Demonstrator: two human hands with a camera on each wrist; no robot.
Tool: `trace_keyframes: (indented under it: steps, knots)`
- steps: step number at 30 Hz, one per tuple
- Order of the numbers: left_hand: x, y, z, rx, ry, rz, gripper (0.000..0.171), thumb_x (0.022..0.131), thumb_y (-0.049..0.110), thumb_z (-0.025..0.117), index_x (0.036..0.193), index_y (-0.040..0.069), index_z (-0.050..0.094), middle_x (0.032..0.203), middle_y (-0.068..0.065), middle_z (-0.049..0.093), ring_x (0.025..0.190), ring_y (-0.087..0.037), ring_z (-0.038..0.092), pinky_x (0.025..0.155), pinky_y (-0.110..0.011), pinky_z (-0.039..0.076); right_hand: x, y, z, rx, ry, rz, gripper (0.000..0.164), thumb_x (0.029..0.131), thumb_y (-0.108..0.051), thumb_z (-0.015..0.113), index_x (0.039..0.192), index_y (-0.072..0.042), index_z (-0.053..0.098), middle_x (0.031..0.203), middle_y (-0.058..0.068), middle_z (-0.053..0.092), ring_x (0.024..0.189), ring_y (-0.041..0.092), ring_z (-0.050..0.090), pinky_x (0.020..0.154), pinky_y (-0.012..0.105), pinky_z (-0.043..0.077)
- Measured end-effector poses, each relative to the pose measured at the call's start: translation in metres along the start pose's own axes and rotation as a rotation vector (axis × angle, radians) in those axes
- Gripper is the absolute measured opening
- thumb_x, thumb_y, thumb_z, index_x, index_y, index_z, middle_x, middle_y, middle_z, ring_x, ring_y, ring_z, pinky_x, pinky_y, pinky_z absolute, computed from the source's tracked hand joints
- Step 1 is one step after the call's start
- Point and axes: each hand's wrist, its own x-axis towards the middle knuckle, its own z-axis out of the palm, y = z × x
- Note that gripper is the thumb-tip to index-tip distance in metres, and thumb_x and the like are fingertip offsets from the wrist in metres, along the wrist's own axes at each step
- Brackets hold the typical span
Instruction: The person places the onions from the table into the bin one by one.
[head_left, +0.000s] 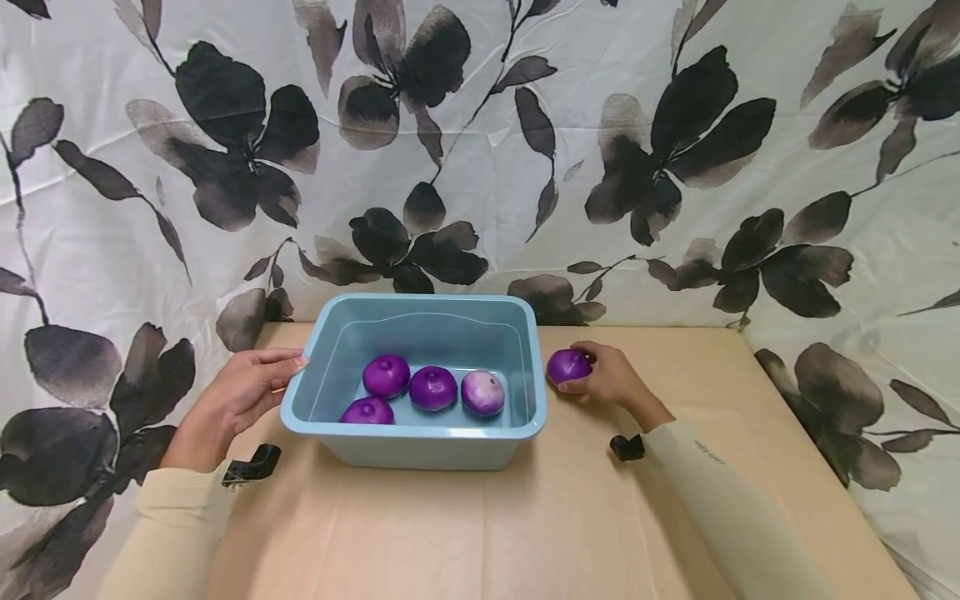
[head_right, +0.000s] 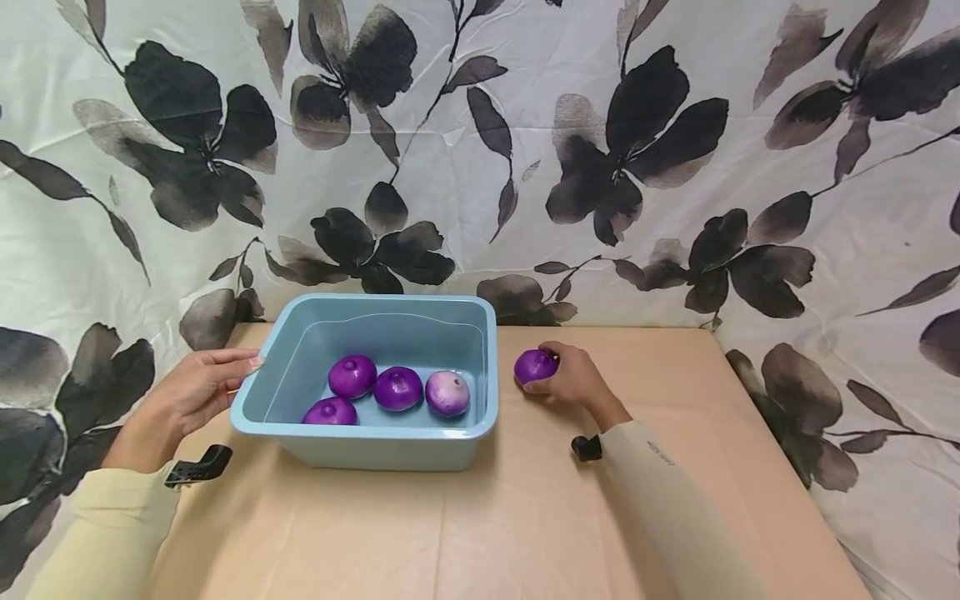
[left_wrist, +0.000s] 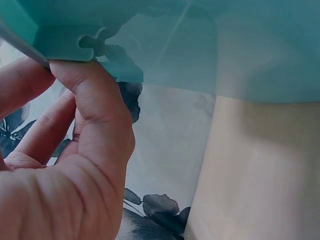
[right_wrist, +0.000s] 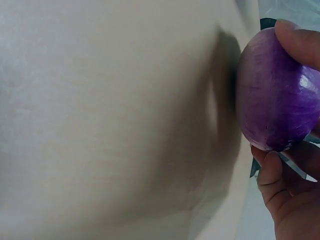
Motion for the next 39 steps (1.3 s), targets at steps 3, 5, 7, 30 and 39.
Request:
trace_keyframes:
  steps: [3, 5, 7, 30, 39]
  knots:
    - [0.000, 0.001, 0.002, 0.000, 0.001, 0.002, 0.021, 0.100, 0.008, 0.069, 0.093, 0.027, 0.076, 0.093, 0.008, 0.077, 0.086, -0.006, 0.075, 0.077, -0.025, 0.064, -0.001, -0.003, -0.005, 0.012, 0.005, 0.000, 0.081, 0.075, -0.029, 0.094, 0.143, -0.002, 0.057, 0.132, 0.026, 0.065, 0.119, 0.043, 0.063, 0.103, 0.058, 0.056]
    - [0.000, 0.002, 0.003, 0.003, 0.003, 0.004, 0.021, 0.100, 0.008, 0.069, 0.093, 0.027, 0.077, 0.092, 0.008, 0.077, 0.085, -0.006, 0.075, 0.076, -0.025, 0.065, -0.001, -0.006, -0.008, 0.018, 0.005, -0.003, 0.081, 0.075, -0.028, 0.093, 0.143, -0.001, 0.057, 0.132, 0.026, 0.065, 0.120, 0.043, 0.062, 0.103, 0.058, 0.056]
    - [0.000, 0.003, 0.003, 0.002, 0.004, 0.003, 0.021, 0.100, 0.008, 0.069, 0.093, 0.026, 0.077, 0.092, 0.008, 0.077, 0.085, -0.006, 0.075, 0.076, -0.026, 0.065, -0.001, -0.010, -0.012, 0.016, 0.003, -0.014, 0.080, 0.075, -0.027, 0.093, 0.142, -0.001, 0.058, 0.132, 0.026, 0.066, 0.120, 0.043, 0.062, 0.103, 0.058, 0.056]
    - [0.002, 0.003, 0.004, -0.005, -0.007, 0.009, 0.022, 0.100, 0.008, 0.069, 0.092, 0.026, 0.078, 0.091, 0.008, 0.078, 0.083, -0.006, 0.075, 0.075, -0.025, 0.065, -0.019, -0.051, -0.074, -0.064, -0.005, -0.154, 0.078, 0.070, -0.029, 0.096, 0.135, -0.001, 0.065, 0.119, 0.019, 0.073, 0.108, 0.034, 0.066, 0.084, 0.037, 0.056]
    - [-0.002, -0.001, 0.005, -0.006, -0.003, -0.002, 0.023, 0.100, 0.008, 0.069, 0.092, 0.027, 0.078, 0.091, 0.008, 0.077, 0.083, -0.006, 0.075, 0.076, -0.025, 0.065, -0.023, -0.063, -0.088, -0.066, -0.040, -0.174, 0.076, 0.070, -0.027, 0.097, 0.135, -0.004, 0.065, 0.124, 0.017, 0.073, 0.106, 0.033, 0.063, 0.082, 0.036, 0.056]
